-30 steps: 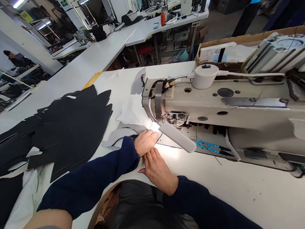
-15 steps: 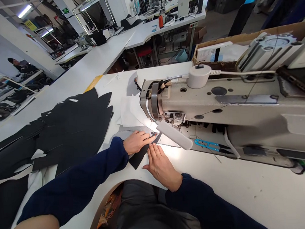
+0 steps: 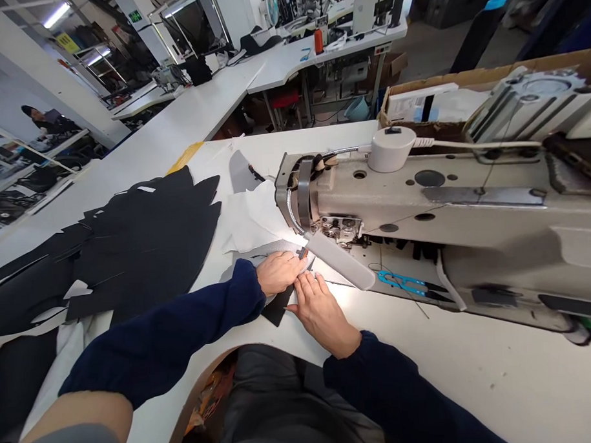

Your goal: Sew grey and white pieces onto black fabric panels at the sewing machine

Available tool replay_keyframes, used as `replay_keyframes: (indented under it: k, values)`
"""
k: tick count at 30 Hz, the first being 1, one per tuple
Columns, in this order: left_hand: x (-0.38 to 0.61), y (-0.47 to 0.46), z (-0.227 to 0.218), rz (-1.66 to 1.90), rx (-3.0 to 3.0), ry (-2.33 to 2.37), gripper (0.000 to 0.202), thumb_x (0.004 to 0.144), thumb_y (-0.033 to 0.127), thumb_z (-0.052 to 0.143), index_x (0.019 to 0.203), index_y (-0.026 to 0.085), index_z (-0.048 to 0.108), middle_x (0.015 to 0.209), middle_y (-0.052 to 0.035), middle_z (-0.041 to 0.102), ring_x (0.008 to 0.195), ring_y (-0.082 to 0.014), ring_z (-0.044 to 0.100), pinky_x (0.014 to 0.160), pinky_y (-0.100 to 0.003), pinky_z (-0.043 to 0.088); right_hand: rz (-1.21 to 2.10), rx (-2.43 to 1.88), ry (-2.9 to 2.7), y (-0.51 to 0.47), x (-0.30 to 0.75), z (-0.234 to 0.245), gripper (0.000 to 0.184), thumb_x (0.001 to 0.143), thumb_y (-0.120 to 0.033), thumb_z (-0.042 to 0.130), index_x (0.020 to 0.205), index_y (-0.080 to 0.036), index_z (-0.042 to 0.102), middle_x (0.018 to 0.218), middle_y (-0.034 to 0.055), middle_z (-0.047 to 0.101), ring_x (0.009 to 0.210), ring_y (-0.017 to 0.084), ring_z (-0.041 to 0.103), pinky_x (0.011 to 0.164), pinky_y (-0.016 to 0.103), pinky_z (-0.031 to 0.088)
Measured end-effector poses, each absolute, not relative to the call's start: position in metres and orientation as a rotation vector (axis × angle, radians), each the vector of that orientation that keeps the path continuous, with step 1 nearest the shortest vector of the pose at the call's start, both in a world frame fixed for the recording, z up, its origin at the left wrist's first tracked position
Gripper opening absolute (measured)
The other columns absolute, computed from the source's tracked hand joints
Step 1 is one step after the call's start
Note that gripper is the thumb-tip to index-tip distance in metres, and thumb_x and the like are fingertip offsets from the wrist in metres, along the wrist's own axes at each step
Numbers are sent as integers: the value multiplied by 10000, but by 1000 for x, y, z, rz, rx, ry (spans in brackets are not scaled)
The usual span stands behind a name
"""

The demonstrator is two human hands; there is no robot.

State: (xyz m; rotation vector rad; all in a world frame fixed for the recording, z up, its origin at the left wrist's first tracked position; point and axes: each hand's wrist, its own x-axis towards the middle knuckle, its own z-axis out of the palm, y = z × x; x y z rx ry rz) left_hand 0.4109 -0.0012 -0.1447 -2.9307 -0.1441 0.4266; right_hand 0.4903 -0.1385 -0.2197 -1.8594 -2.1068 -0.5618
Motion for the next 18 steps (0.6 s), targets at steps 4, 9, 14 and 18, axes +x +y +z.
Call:
replay_keyframes:
  k: [4, 9, 14, 18]
  values:
    - [418, -1, -156, 312, -2936, -228, 361, 943, 183, 335, 1261, 55, 448, 1002, -133, 600, 994, -225, 520, 769, -331, 404, -563, -1893, -2081, -136, 500, -219, 510, 933, -384, 441, 1170, 47, 575, 1186, 260, 583, 1139, 336, 524, 1010, 494, 348]
    - [424, -4, -174, 131, -2920, -250, 343, 940, 190, 355, 1208, 45, 513, 962, -145, 597, 959, -242, 521, 756, -350, 405, -595, -1895, -2094, -133, 505, -216, 514, 925, -403, 449, 1101, 52, 610, 1134, 264, 604, 1104, 337, 542, 997, 472, 372]
    - [430, -7, -178, 89, -2922, -325, 344, 935, 187, 373, 1216, 60, 526, 966, -151, 592, 935, -243, 528, 739, -343, 411, -602, -1907, -2078, -132, 506, -215, 521, 905, -398, 486, 1065, 80, 616, 1122, 288, 599, 1122, 374, 530, 991, 478, 396]
    - [420, -7, -165, 174, -2934, -325, 504, 892, 191, 482, 1360, 37, 377, 1042, -149, 574, 980, -241, 516, 797, -345, 421, -579, -1900, -2090, -134, 501, -216, 479, 923, -340, 459, 1125, 73, 591, 1193, 279, 570, 1156, 365, 510, 1001, 491, 398]
